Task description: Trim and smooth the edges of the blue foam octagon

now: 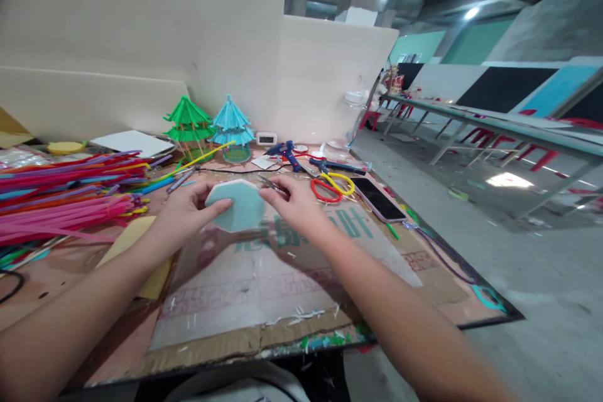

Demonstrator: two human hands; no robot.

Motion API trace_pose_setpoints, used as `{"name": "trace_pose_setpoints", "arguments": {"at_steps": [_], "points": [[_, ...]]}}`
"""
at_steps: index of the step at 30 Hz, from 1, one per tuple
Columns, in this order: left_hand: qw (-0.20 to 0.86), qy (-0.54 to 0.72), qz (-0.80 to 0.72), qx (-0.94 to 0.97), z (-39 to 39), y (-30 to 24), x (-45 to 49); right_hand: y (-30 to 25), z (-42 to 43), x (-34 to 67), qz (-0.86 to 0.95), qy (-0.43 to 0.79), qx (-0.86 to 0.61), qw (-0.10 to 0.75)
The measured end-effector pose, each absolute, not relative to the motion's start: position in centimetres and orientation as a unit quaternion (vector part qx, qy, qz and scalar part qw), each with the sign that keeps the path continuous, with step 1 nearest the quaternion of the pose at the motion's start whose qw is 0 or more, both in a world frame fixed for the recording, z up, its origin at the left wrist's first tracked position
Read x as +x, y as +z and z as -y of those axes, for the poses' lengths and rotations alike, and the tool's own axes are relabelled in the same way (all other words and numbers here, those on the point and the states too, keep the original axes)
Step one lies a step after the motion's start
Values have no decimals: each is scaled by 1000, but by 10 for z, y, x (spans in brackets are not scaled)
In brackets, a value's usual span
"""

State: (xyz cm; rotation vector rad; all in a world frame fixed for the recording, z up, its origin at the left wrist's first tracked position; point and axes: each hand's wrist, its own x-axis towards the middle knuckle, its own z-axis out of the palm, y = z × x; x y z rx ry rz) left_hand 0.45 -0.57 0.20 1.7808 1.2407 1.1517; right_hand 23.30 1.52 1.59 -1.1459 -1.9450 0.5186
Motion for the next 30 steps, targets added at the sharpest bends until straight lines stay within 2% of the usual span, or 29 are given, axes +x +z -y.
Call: {"name": "trace_pose_setpoints", "arguments": {"at_steps": [9,15,20,30], "points": [[358,451,-445,686,6,3,6,10,-8,223,798,216,-436,357],[325,449,-464,691,8,5,6,8,-8,228,834,93,-399,370],[291,445,-482,697,9,5,7,9,-8,232,860,16,-378,342],[218,438,-470,735,14,9,12,9,-5,228,867,-12,-380,322]]}}
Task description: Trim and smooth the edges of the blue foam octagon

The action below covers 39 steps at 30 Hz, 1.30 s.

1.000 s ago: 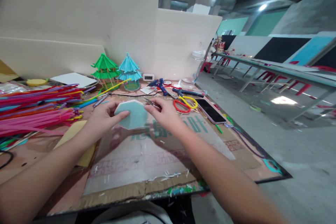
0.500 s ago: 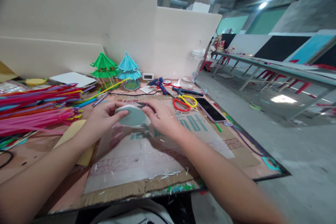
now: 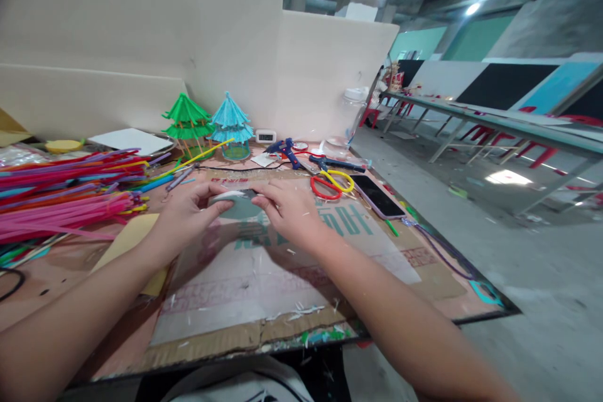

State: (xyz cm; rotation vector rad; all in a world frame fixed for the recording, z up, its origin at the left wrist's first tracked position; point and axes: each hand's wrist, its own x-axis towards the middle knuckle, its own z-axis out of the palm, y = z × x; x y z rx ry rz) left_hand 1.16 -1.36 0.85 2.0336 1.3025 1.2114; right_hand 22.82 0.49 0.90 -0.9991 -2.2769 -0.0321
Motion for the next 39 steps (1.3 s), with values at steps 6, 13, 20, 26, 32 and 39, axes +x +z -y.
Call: {"name": "trace_pose_setpoints", "arguments": {"at_steps": [6,13,20,26,32,39], "points": [[213,443,-478,728,15,8,13,7,-5,228,861,-8,-379,339],[241,447,-472,721,12,5,13,4,-7,227,853,15,-378,358],[289,451,-476,698,10,4,11,4,-12,231,821,39,-390,416],[224,438,-485,723,12,5,12,5,-8,230,848,30,-388,359],[174,419,-464,761,14,5,11,4,-5,226,860,35,-375,344],[161,408,-453,776,18,7,12,5,-2,224,864,33,-374,336]]}}
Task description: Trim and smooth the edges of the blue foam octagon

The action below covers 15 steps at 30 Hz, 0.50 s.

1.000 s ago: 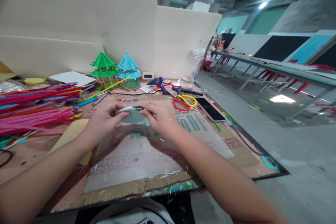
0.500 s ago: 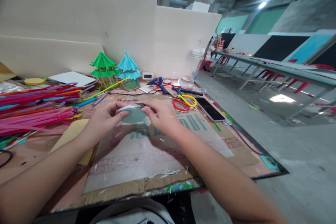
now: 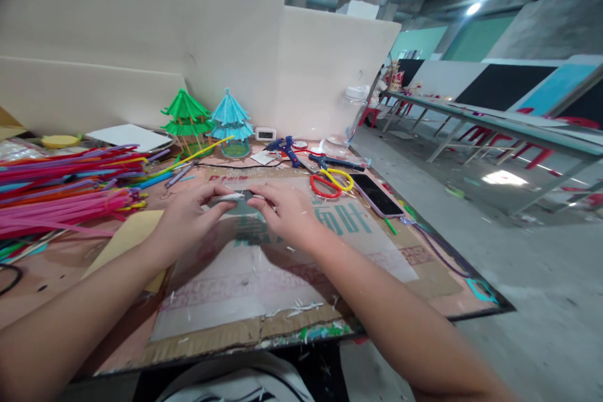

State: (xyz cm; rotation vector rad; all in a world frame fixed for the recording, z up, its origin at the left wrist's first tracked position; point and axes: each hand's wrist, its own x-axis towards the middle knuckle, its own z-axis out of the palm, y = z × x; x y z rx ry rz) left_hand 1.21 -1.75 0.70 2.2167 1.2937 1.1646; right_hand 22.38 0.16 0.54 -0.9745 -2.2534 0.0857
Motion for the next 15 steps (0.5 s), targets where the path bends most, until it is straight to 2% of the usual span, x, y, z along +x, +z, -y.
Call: {"name": "trace_pose_setpoints", "arguments": {"at_steps": [15], "points": [[230,411,-461,752,15,6,14,2,-4,223,852,52,-380,358]]}}
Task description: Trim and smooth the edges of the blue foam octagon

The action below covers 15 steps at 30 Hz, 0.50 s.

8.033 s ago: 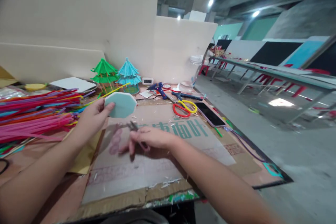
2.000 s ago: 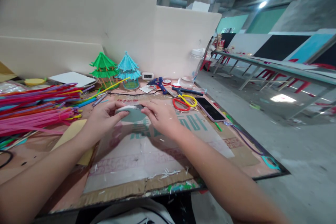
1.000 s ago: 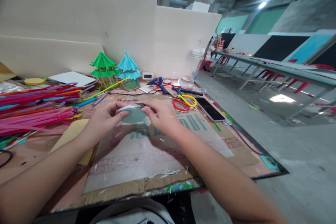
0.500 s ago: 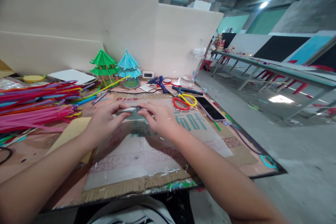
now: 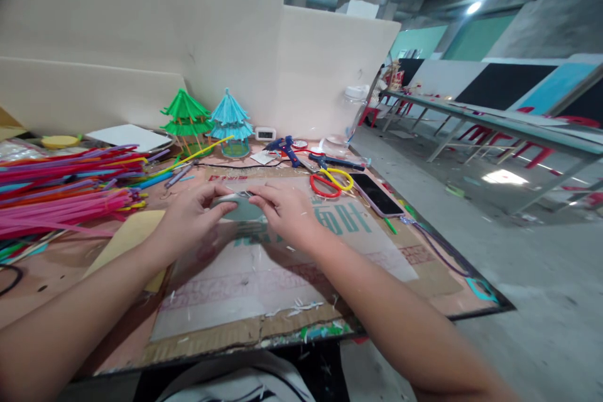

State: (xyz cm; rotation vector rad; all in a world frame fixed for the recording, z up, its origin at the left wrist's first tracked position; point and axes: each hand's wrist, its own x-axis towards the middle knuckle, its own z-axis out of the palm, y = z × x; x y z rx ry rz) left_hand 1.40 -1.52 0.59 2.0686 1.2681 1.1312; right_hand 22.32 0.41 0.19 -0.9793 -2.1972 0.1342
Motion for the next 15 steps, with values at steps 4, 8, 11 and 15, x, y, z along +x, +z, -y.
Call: {"name": "trace_pose_setpoints", "arguments": {"at_steps": [4,8,11,15], "points": [[324,447,-455,699,13,5,14,2,-11,225,793,93,-421,430],[411,462,-467,631,8,1,14,9,-13,226,759,184,-471,410],[423,474,-461,619,5,-3,12,14,-12,225,752,234,-477,390],[435,466,-463,616,5,-4,10,12,-11,222,755,259,-460,388]]}}
